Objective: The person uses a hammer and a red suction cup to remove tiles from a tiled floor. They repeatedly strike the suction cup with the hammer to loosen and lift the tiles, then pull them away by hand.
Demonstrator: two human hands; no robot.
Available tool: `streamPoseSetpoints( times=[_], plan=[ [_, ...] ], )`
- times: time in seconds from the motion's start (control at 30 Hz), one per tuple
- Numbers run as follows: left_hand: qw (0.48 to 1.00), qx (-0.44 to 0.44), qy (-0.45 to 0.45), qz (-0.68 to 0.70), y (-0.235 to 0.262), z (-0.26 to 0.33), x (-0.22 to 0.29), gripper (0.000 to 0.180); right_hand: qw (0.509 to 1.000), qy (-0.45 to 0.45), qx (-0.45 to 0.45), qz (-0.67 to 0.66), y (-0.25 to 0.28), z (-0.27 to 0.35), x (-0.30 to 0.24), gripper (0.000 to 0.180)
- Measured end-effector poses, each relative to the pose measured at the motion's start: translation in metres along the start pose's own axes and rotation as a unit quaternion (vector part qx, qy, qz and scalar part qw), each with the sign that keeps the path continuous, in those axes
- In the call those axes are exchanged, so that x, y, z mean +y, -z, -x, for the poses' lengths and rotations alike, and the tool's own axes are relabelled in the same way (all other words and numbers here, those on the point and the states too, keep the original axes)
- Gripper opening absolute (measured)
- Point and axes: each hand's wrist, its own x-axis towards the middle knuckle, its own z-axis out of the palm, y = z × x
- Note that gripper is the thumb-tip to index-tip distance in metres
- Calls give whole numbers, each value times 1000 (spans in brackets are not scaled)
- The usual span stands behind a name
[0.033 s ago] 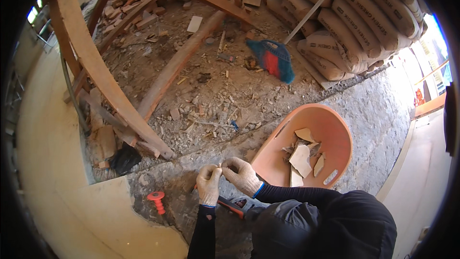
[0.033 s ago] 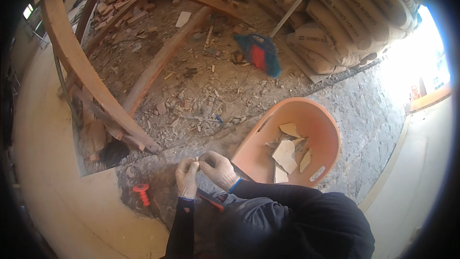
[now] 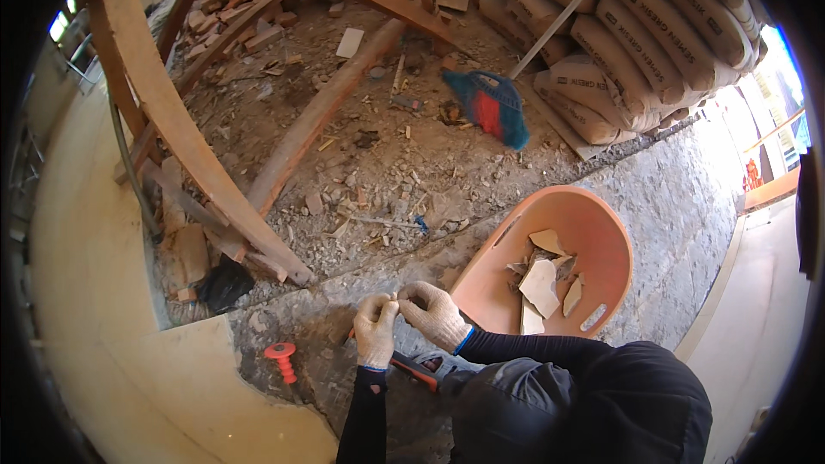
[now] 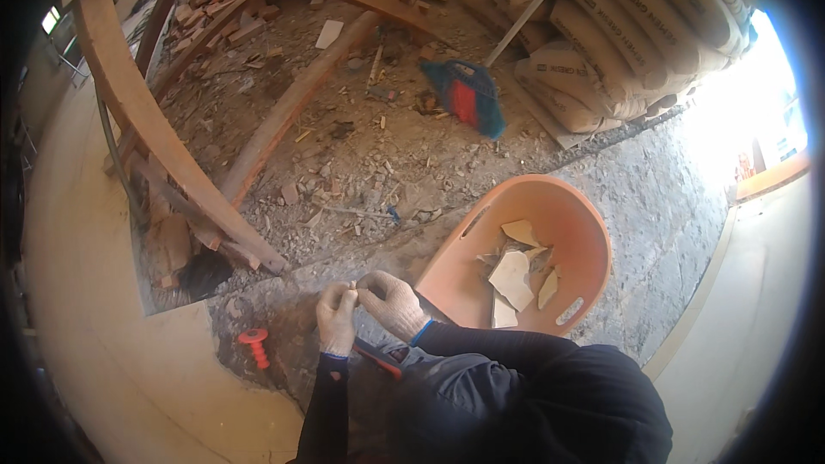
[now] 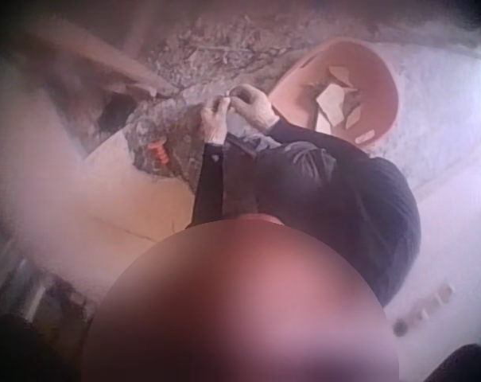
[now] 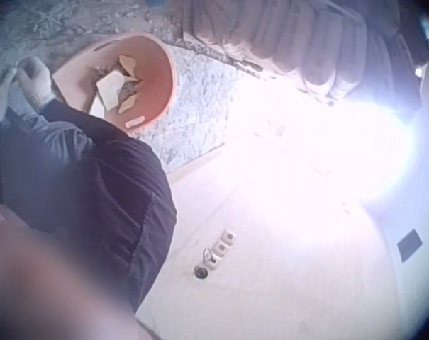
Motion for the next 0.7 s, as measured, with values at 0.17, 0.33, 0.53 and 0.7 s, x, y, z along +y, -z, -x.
streamPoseSetpoints(
  times=[0.17,0.33,0.53,0.7],
  plan=[
    [999,14,-20,-34,-3,-3,3,14,997,-10,-69,29,12,-9,-11,28],
    [1000,-7,-13,-20,-2,-4,7,11,993,65,-97,17,21,-11,-17,24],
    [998,-17,-13,62,-8,1,7,12,995,17,-77,-67,20,-1,-11,23],
    [997,-44,16,64,-1,-2,8,7,993,-7,-56,-103,13,1,-7,25]
  ],
)
